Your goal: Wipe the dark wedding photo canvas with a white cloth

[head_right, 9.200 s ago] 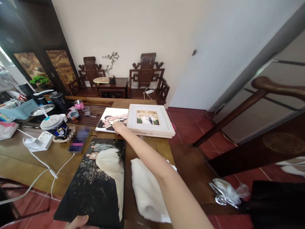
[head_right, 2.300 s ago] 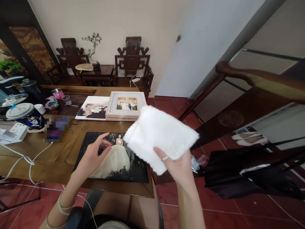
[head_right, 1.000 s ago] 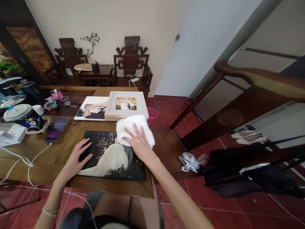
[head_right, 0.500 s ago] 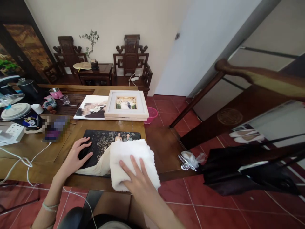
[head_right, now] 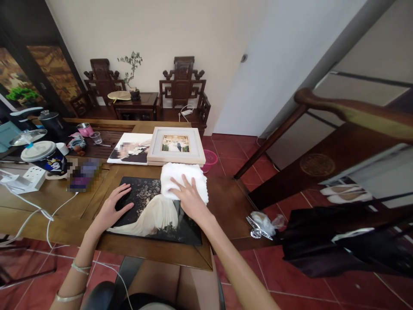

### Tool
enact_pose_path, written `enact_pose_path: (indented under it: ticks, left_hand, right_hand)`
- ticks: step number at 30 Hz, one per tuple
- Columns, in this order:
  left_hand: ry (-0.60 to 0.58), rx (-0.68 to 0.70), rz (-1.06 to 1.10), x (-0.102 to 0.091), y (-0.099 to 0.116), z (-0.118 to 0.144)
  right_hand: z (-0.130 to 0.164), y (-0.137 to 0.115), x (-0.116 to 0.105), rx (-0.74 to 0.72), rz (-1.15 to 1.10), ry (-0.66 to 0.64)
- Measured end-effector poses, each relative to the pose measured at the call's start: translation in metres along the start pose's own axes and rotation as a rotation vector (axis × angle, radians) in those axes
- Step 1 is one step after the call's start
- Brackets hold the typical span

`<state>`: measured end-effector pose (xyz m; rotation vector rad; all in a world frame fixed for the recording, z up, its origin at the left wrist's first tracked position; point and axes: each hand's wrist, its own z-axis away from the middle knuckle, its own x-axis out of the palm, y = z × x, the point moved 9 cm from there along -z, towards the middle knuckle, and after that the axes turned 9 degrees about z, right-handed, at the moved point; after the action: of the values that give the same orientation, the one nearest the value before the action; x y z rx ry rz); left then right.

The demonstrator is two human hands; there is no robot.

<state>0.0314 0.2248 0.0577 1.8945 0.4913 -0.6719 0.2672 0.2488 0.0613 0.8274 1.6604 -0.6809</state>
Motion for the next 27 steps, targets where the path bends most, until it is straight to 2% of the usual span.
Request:
enact_pose_path:
  ticks: [3,7,11,13,15,19,22,24,27]
  left_hand:
    - [0.01,-0.02,0.009,0.0,-0.001,0.0]
    - [0.011,-0.004,0.02,0.0,0.0,-0.001]
    - [0.009,0.024,0.02,0.002,-0.002,-0.003]
    - [0.008,0.049,0.011,0.002,-0.003,-0.005]
    - [0.004,0.074,-0.001,0.003,-0.004,-0.006]
    - [-0.019,0.078,-0.016,0.004,-0.006,-0.006]
    - [-0.023,0.029,-0.024,0.006,-0.01,-0.004]
    - [-0.023,-0.011,-0.044,0.008,-0.014,-0.002]
    - [-0.024,-0.041,-0.066,0.011,-0.019,0.0]
  right_hand:
    - [0.031,-0.023,-0.002,-0.026,0.016,0.036]
    - [0.088,-0.069,-0.02,-0.087,0.028,0.146]
    - [0.118,-0.094,-0.024,-0.14,0.006,0.059]
    - [0.114,-0.09,-0.023,-0.145,-0.029,0.023]
    - [0.098,-0.075,-0.02,-0.122,-0.075,-0.024]
    - [0.048,-0.033,-0.007,-0.039,-0.137,-0.118]
    - [0.015,-0.012,-0.002,0.004,-0.098,-0.128]
    - [0.007,-0.01,0.0,0.016,-0.076,-0.109]
    - [0.021,-0.023,0.002,0.011,-0.06,-0.083]
